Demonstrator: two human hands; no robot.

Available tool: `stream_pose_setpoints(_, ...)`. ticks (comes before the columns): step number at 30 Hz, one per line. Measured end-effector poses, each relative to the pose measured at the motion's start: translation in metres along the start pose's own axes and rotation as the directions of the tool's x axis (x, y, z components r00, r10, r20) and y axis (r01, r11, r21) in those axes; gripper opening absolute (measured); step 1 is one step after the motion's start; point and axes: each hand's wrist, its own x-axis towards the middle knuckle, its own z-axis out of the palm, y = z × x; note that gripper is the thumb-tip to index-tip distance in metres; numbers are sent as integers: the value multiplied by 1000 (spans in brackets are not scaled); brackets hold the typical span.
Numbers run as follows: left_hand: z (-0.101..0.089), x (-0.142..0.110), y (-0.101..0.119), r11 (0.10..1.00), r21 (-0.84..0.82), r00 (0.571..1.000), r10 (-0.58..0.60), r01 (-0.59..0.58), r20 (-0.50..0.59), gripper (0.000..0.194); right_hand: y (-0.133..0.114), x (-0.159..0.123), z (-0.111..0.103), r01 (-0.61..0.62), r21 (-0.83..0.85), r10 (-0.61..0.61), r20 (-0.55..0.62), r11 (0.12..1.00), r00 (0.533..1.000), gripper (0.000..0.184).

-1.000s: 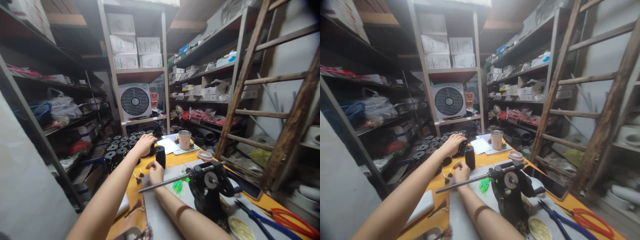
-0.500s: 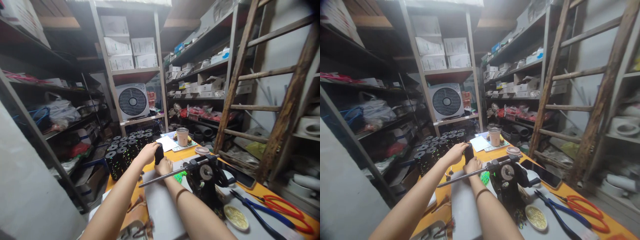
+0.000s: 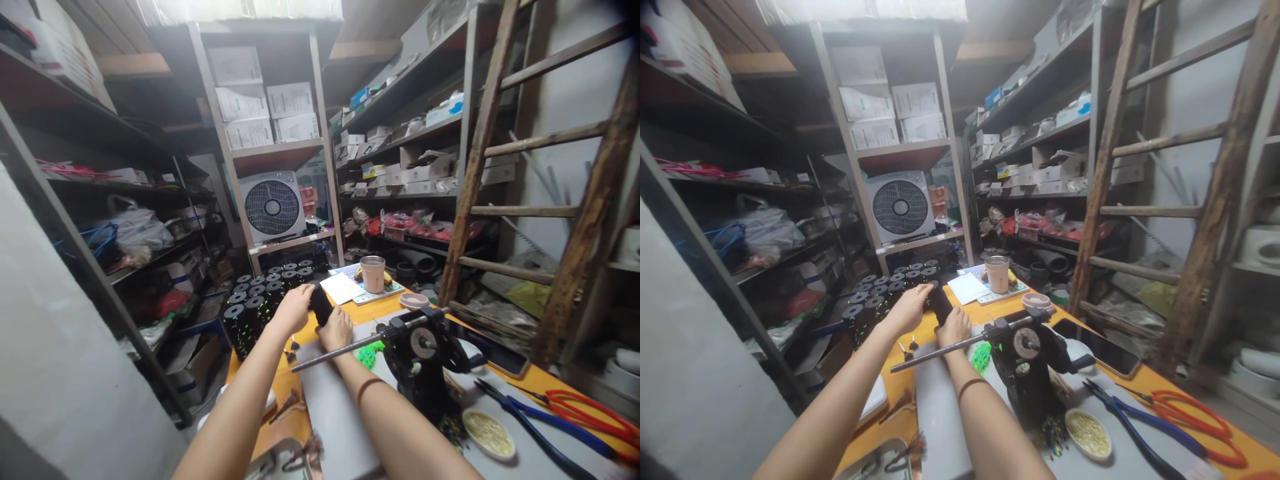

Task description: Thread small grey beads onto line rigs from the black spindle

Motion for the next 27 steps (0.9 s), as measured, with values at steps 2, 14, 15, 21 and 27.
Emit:
stream_pose_setpoints(2,-17,-8,2,1000,9,998,-15,15,-65,34,-7,-4,-7,58,73,-56,-33,996,998,33)
stream_pose_setpoints(14,-150,-169,56,958,139,922,-190,249,-338,50,-61,-128,-44,502,562,-595,-23,657,804,32)
stream_pose_setpoints(15,-158,-186,62,950,147,912,-208,274,-354,52,-67,-141,-48,517,593,-631,-18,618,775,31)
stream_pose_setpoints(21,-194,-245,108,804,42,652,-448,593,-612,51,-86,-174,-101,622,659,-793,-63,423,606,30)
stream_pose_setpoints(27,-149,-229,117,711,-371,491,-690,597,-532,57,-65,-107,-151,748,565,-894,-41,348,446,35)
